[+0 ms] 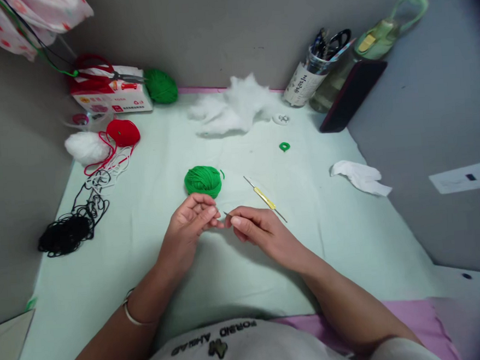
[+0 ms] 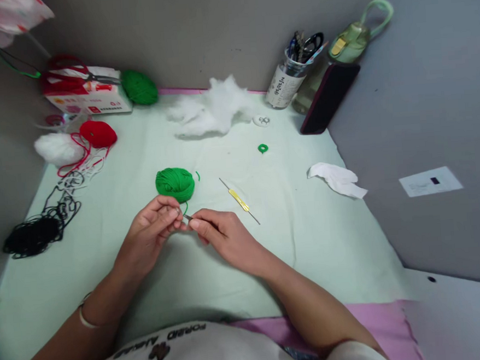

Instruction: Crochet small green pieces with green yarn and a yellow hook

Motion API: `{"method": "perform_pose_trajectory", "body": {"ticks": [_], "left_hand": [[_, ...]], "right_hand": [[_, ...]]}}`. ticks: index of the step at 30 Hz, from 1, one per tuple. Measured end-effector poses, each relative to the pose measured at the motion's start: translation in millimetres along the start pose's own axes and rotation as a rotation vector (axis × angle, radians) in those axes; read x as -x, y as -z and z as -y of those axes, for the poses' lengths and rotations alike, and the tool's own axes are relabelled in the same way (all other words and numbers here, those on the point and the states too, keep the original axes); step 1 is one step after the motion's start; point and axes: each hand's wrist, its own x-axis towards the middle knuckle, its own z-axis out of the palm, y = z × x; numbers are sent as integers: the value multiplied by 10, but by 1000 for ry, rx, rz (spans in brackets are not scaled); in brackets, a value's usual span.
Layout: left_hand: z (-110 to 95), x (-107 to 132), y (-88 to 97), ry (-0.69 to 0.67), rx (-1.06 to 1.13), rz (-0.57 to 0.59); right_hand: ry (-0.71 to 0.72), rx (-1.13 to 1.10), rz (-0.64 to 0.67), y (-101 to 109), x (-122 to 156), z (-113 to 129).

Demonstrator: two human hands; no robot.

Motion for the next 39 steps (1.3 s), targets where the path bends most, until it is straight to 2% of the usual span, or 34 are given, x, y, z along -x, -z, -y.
{"method": "perform_pose_trajectory", "body": {"ticks": [5, 29, 39], "left_hand": [[-27, 3, 5, 64, 38, 62], [5, -10, 0, 76, 98, 131], [5, -21, 16, 103, 95, 207]], "right_hand": [[-13, 45, 14, 12, 7, 13], [-30, -131, 79, 25, -6, -40], [-127, -379, 207, 22, -29, -76]]}}
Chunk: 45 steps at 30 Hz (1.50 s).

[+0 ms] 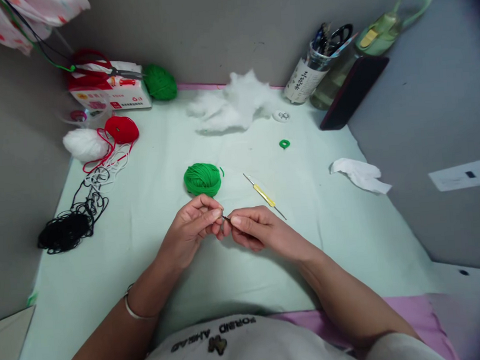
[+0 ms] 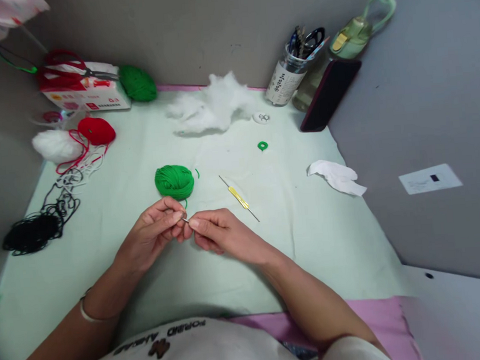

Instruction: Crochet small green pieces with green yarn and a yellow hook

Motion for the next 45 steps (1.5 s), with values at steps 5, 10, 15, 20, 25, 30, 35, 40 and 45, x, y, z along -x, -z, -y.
{"method": "perform_pose_trajectory", "body": {"ticks": [5, 10, 15, 20, 25, 30, 35, 40, 45], "left_hand": [[-15, -7, -14, -9, -7, -27], [-22, 5, -2, -9, -55, -37], [-22, 6, -3, 5, -64, -30], [-3, -3, -5, 5, -14, -30], [19, -5, -1, -10, 10, -18], [12, 3, -21, -22, 15, -23], [24, 8, -29, -26, 8, -49], [33, 9, -15, -36, 1, -63], [23, 5, -19, -33, -30, -54]], "right_hand": [[-18, -95, 35, 0, -11, -9], [-69, -194, 94, 34, -20, -43], [-103, -244, 154, 54, -26, -47], [19, 10, -15, -15, 6, 16], [81, 215, -105, -54, 30, 26], [91, 281, -112, -48, 28, 26], [113, 340, -121, -57, 29, 75], [117, 360, -124, -63, 32, 81], [110, 300, -116, -59, 16, 29]]}}
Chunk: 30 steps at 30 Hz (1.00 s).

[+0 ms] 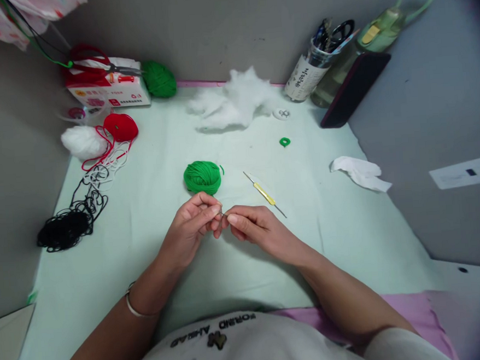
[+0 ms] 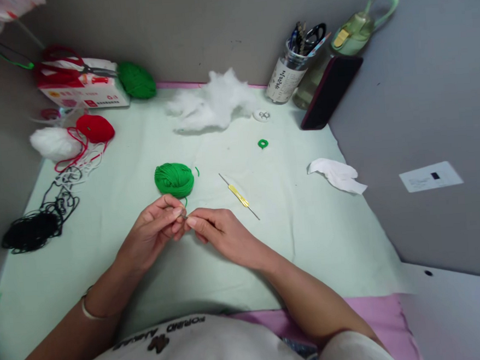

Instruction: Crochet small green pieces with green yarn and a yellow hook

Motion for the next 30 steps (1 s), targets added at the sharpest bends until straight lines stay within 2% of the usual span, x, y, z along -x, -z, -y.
{"method": "perform_pose_trajectory", "body": {"ticks": [14, 22, 30], "left_hand": [[-33, -3, -19, 19, -18, -28], [-38, -4, 23, 12, -85, 41], [-50, -1, 39, 14, -80, 92]], "right_hand": [[-204, -474, 140, 26, -49, -82], [-271, -643, 294, 78, -62, -145], [-305, -765, 385, 105, -67, -211]]}}
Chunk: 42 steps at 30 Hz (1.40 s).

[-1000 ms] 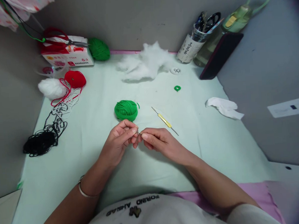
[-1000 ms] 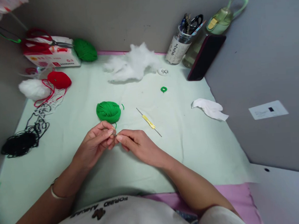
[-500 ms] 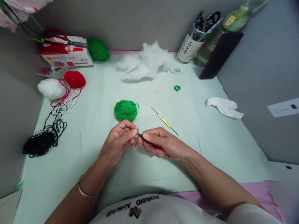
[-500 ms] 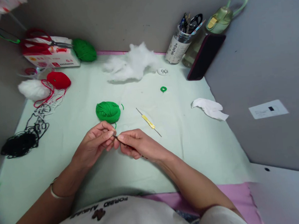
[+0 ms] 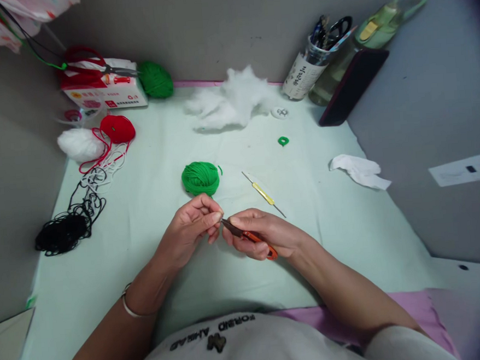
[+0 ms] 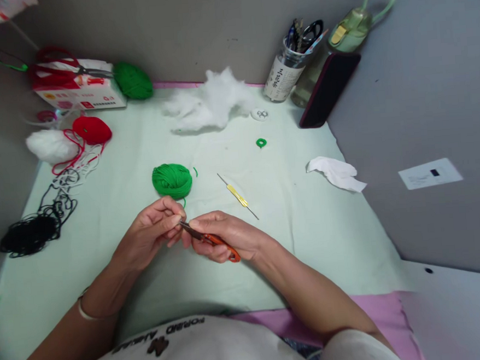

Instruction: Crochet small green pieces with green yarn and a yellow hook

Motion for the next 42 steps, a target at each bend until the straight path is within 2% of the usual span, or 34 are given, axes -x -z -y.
{"method": "perform_pose_trajectory", "body": {"ticks": [5, 10, 14, 19, 21, 30, 35, 42], "left_hand": [[27, -6, -15, 16, 36, 11], [33, -18, -41, -3, 126, -89], [18, -5, -57, -46, 116, -160], [37, 10, -100, -64, 37, -195], [59, 6, -108, -60, 12, -193], [116, 15, -97, -6, -54, -122], [111, 17, -118, -25, -42, -114], [114, 30, -109, 41, 34, -35]], "right_hand": [[15, 11, 12, -4, -6, -4], [119, 76, -73, -45, 6, 51], [234, 140, -202, -72, -18, 56], [399, 325, -509, -135, -70, 22], [429, 398, -571, -169, -78, 26], [429, 375, -585, -235, -102, 30], [421, 382, -596, -225, -91, 46], [552, 510, -680, -241, -88, 33]]}}
